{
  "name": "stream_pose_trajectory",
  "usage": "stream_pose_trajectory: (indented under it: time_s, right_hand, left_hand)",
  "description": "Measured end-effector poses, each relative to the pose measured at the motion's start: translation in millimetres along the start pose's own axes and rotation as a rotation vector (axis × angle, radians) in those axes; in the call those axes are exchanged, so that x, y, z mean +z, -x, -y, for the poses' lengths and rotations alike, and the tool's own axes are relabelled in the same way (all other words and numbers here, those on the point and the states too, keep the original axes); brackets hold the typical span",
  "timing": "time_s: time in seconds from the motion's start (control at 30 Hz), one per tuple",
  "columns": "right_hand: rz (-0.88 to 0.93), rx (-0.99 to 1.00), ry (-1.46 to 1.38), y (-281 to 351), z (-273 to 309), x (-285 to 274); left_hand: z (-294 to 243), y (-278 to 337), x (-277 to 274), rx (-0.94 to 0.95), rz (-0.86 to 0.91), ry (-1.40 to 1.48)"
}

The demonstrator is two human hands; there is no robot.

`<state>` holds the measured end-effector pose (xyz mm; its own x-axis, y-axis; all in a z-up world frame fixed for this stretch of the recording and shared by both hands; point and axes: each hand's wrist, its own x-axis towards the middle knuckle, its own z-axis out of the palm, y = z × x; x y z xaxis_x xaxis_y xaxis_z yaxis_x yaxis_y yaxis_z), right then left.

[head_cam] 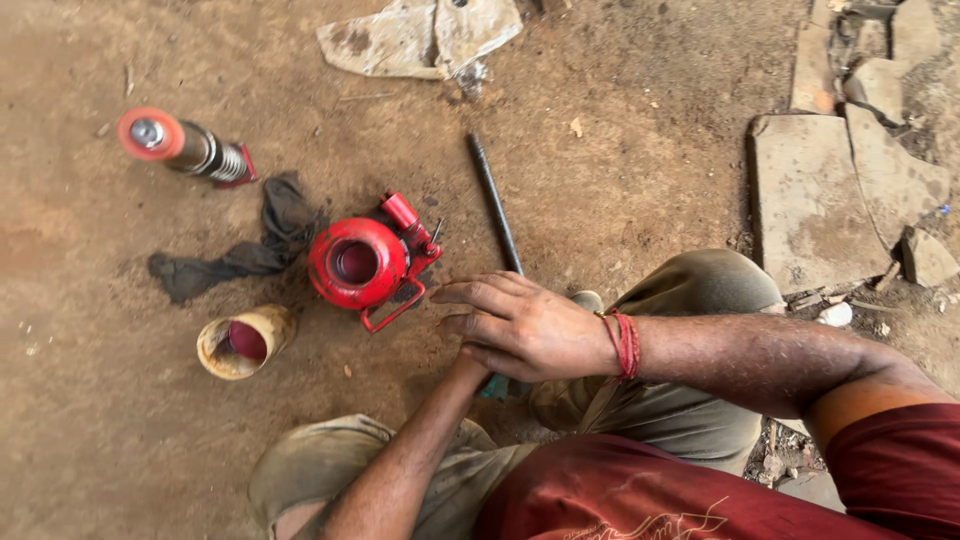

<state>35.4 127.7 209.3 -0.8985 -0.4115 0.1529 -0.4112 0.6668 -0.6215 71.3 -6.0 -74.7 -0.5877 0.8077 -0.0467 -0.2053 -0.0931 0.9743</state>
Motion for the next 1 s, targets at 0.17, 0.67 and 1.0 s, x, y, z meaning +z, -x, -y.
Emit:
stream_pose_trajectory:
  time_s: [0.17, 0.67, 1.0]
  right_hand:
    - [0.048, 0.000, -0.009, -3, 3, -1]
    - [0.132, 0.002, 0.011, -4, 6, -1]
    - [0.191, 0.052, 0.043, -4, 8, 3]
  left_hand:
    - [38, 2, 10, -0.192, -0.051, 0.317]
    - [-2, -27, 40, 0.042, -0.002, -0.065]
    - [-2, -31, 32, 0.154, -0.042, -0.244]
